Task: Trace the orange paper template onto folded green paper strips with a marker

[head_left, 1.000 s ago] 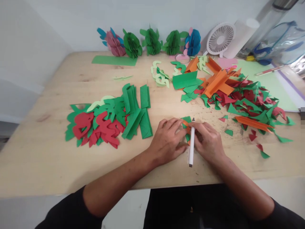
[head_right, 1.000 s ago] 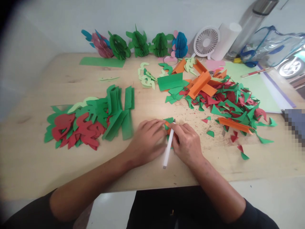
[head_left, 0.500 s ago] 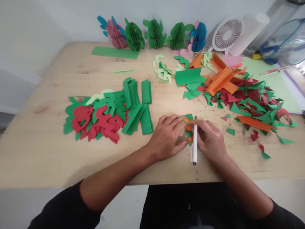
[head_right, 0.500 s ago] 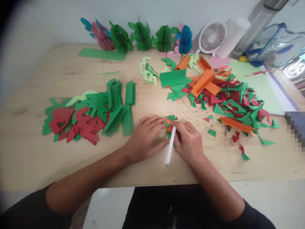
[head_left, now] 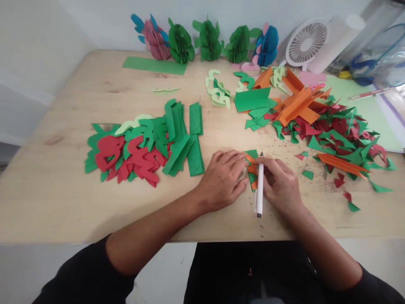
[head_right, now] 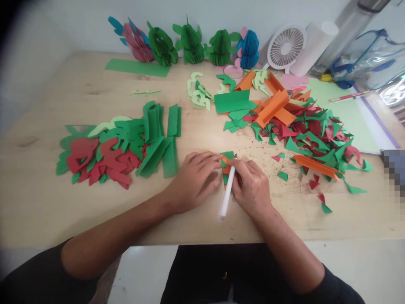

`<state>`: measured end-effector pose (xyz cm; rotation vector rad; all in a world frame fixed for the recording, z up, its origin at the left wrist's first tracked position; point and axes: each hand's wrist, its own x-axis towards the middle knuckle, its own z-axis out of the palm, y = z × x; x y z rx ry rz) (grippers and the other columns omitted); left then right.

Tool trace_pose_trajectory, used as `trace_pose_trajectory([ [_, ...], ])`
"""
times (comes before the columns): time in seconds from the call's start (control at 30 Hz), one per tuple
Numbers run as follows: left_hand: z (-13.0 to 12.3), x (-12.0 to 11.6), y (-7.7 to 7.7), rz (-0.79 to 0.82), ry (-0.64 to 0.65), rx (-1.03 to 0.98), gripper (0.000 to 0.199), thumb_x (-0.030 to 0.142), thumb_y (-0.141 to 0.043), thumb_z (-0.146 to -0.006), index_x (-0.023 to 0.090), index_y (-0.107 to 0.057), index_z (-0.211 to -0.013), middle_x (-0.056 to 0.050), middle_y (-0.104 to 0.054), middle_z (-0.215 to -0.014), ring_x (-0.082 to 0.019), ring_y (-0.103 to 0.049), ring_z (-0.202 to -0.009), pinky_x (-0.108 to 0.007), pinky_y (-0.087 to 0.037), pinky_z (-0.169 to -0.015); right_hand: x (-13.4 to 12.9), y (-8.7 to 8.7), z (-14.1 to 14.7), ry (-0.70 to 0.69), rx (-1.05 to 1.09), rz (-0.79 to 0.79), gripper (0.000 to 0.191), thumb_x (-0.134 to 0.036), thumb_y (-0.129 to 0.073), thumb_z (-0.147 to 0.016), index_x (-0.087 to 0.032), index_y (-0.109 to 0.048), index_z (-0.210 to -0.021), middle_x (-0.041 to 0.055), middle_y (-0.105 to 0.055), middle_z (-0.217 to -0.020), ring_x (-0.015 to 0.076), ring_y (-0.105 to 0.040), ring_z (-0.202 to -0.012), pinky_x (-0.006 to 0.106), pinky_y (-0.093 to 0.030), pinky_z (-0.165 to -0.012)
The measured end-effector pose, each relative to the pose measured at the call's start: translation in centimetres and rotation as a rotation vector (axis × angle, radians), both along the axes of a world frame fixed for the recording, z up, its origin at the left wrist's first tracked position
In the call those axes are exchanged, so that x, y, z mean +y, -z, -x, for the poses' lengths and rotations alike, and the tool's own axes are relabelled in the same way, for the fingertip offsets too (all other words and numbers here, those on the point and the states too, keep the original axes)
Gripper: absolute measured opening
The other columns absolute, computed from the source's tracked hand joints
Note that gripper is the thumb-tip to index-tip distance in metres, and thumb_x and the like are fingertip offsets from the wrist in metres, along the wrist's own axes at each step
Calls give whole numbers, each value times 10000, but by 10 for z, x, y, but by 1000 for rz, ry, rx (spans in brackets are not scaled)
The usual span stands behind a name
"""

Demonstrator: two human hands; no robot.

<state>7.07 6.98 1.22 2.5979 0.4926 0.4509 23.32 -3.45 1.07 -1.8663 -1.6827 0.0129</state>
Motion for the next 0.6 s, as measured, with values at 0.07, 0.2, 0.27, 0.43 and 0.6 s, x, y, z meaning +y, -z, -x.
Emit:
trace_pose_trajectory([
  [0.07, 0, 0, 1, -7, -7, 5, 319, 276, -423, -946, 123, -606, -1158, -137, -593, -1345, -275, -476, -1291, -475, -342, -1066, 0, 0, 0, 2, 8, 1, 233, -150, -495, -856, -211, -641, -1027, 32, -670, -762, 181, -595, -684, 308, -476, -643],
  [0.2, 0, 1, 1, -60, 21, 30, 291, 258, -444, -934, 127, -629, -1116, -136, -581, -1362, -285, -470, -1294, -482, -338, -1068, 0, -1, 1, 8, 4, 9, 231, -151, -493, -858, -210, -641, -1025, 28, -663, -752, 177, -590, -675, 305, -476, -645],
  [0.27, 1, 3, 0, -90, 49, 48, 282, 245, -447, -930, 126, -636, -1101, -137, -573, -1371, -289, -470, -1292, -483, -337, -1067, 0, -1, 1, 8, -6, 7, 228, -147, -496, -858, -207, -641, -1024, 27, -660, -748, 174, -588, -670, 299, -473, -640],
  [0.43, 4, 11, -2, -136, 104, 75, 302, 203, -430, -931, 136, -628, -1150, -123, -567, -1381, -275, -472, -1291, -469, -338, -1064, 0, -1, 1, 5, 8, 12, 237, -147, -491, -860, -211, -639, -1034, 34, -671, -777, 177, -597, -690, 300, -478, -645],
  [0.6, 4, 14, 1, -219, 133, 93, 332, 178, -428, -945, 199, -621, -1215, -103, -578, -1370, -271, -486, -1279, -461, -349, -1046, 0, 0, 0, 8, -6, 1, 226, -165, -502, -860, -217, -642, -1030, 27, -658, -744, 182, -585, -682, 307, -476, -648],
])
